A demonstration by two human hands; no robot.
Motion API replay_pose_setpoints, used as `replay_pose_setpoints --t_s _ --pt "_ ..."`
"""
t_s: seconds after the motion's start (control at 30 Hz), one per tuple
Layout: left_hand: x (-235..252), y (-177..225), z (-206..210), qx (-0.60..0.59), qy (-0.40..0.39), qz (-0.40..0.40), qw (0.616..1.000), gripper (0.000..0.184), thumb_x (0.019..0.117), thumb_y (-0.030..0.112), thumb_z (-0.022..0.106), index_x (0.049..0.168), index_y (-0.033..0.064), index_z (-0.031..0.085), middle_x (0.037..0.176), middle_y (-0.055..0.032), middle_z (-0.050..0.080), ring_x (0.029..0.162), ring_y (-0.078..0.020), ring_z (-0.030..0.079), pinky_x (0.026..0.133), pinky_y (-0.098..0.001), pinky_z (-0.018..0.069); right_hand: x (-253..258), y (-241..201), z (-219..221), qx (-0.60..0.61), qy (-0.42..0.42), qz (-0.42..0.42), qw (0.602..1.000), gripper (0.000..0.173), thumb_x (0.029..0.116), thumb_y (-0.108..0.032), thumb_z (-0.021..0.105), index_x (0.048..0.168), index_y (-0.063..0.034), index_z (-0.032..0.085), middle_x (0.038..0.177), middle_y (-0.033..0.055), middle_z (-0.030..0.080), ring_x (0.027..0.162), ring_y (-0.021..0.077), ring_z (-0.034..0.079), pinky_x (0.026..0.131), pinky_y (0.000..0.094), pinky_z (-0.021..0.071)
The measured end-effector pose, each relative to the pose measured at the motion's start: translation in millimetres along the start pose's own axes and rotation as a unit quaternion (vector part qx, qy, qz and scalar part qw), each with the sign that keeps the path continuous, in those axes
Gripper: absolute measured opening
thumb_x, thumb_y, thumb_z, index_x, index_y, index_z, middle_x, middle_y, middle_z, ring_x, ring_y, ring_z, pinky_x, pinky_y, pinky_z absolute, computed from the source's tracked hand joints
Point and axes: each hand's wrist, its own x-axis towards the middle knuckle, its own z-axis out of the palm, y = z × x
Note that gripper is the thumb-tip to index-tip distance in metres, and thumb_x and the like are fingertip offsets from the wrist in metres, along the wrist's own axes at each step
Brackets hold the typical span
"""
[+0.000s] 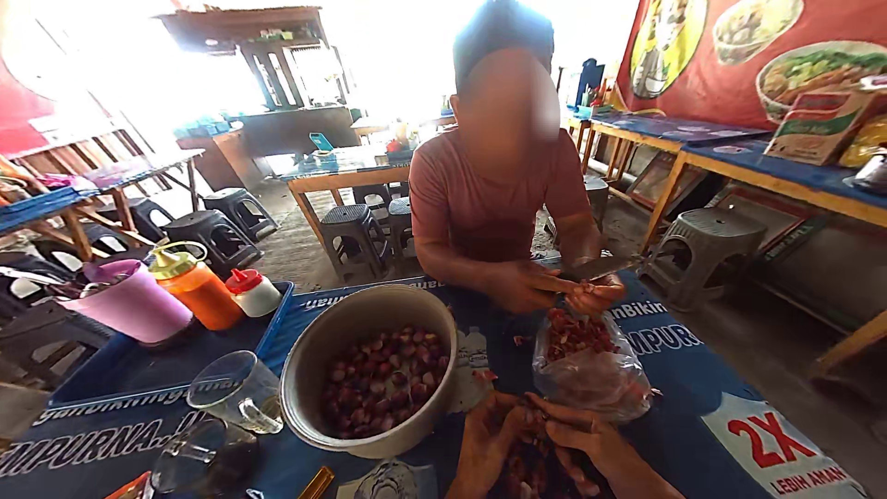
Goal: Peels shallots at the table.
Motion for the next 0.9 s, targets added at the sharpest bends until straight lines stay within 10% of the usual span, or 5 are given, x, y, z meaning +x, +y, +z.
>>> replay_pose_setpoints --t_s 0.9 --pt "-1.3 7.4 -3.5 -0.016 0.008 -0.043 0.999 0.024 0.0968 -0.001 0.05 0.115 -0.0067 0.065 0.09 -0.0068 0.073 0.078 -0.0133 0.071 0.075 -0.0308 0.0604 4.1 7.2 4.7 0.042 0.01 -0.047 0.998 0.044 0.1029 -0.01 0.049 0.146 -0.0046 0.054 0.073 -0.003 0.063 0.05 0.0051 0.051 0.045 0.0221 0.0459"
